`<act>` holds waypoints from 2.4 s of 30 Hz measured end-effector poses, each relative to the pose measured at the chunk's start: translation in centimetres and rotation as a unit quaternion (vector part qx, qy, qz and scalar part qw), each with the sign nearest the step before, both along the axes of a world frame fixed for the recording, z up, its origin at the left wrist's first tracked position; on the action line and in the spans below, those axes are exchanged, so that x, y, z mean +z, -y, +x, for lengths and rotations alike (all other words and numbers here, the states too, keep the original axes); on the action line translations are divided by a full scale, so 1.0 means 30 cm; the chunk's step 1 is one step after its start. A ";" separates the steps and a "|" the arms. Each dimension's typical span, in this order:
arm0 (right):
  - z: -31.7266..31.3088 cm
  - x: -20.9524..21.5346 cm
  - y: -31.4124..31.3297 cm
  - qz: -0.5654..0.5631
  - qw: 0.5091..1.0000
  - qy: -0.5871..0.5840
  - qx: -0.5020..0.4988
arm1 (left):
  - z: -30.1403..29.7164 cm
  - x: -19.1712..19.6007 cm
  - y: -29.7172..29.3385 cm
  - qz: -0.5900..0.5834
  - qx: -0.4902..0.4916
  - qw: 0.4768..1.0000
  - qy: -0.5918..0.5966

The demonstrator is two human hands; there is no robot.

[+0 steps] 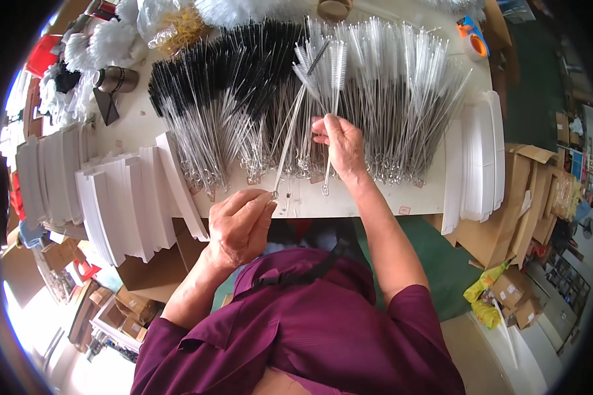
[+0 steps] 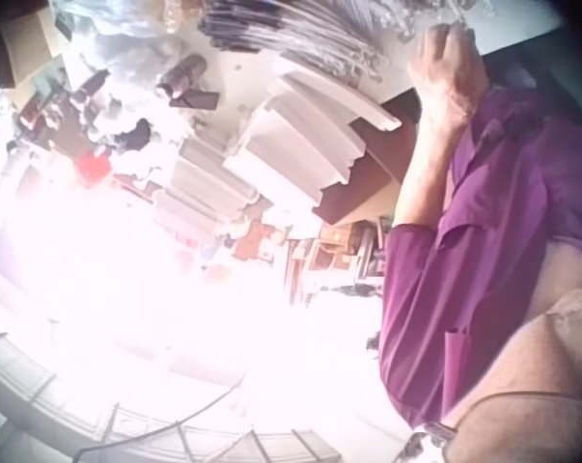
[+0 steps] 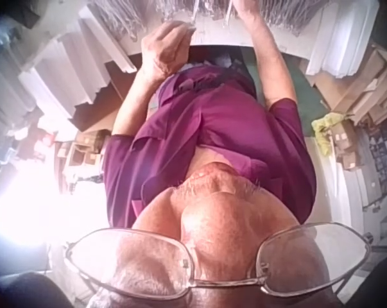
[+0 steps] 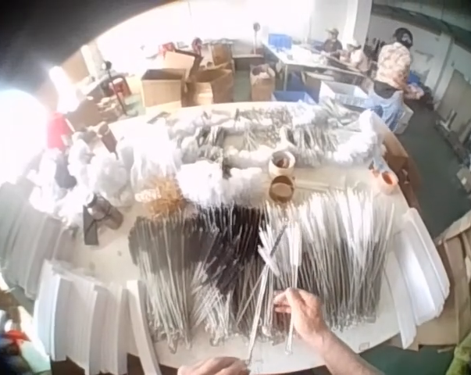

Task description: Placing bundles of small brush-like tools into white cardboard boxes.

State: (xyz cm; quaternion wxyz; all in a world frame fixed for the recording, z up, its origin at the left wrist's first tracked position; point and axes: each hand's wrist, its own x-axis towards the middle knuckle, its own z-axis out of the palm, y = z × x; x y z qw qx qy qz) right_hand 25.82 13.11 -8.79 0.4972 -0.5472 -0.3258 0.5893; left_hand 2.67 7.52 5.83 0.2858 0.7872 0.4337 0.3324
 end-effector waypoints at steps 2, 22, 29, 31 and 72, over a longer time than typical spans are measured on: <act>0.006 0.011 -0.008 -0.040 0.999 -0.027 -0.022 | -0.018 0.030 -0.007 0.002 0.000 1.000 -0.004; 0.015 0.039 -0.038 -0.077 0.997 -0.010 -0.007 | -0.182 0.342 -0.017 -0.145 0.081 0.963 0.214; -0.030 0.299 0.042 0.007 0.988 0.082 0.134 | -0.200 0.368 -0.064 -0.375 0.126 0.836 0.381; -0.075 0.390 0.036 0.035 0.977 0.056 0.200 | -0.184 0.334 -0.089 -0.401 0.114 0.821 0.390; -0.125 0.327 0.230 -0.132 0.921 0.083 0.356 | -0.216 -0.108 -0.171 -0.045 0.152 0.986 -0.042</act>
